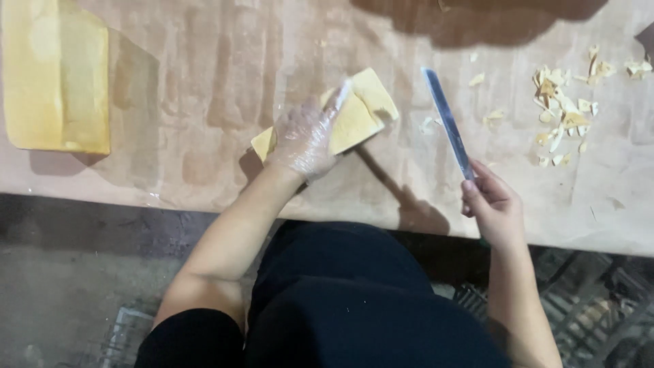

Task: The person scrapes the exterior crust off several loaves of bread using a knife while wearing a protective glove on the left hand.

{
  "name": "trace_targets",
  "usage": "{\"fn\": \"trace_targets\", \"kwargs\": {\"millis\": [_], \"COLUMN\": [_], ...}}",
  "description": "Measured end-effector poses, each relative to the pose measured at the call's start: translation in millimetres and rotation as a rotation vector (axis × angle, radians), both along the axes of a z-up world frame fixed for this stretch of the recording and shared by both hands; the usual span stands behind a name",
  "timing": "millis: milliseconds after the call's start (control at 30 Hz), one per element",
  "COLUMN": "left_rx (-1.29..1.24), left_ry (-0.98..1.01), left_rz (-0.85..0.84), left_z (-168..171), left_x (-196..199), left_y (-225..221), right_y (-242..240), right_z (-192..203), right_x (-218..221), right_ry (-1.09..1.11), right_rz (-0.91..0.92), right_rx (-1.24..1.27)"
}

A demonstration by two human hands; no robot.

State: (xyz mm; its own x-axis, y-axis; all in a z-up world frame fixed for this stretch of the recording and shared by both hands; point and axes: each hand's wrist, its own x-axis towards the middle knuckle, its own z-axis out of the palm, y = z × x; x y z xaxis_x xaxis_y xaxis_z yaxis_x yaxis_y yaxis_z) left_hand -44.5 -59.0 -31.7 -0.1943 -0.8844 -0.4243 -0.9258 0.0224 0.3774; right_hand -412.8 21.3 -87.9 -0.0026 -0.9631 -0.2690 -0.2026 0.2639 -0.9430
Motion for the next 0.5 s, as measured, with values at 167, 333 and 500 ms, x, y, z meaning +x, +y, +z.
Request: {"fn": "trace_targets", "kwargs": {"millis": [167, 333, 500], "left_rx": [0.615, 0.58, 0.46], "left_ry": [0.576, 0.691, 0.612], "left_rz": [-0.126, 0.128, 0.161], "left_z": [-60, -69, -43], "left_x": [54, 62, 55], "left_y": [-34, -4, 10], "right_y": [-14, -33, -42], "right_z": [26, 62, 79], "right_x": [60, 101, 125], "right_ry": [0.422, 1.001, 1.106], "right_rz": [0.211, 0.421, 0.506], "right_rx": [-0.476, -0.814, -0.811]}}
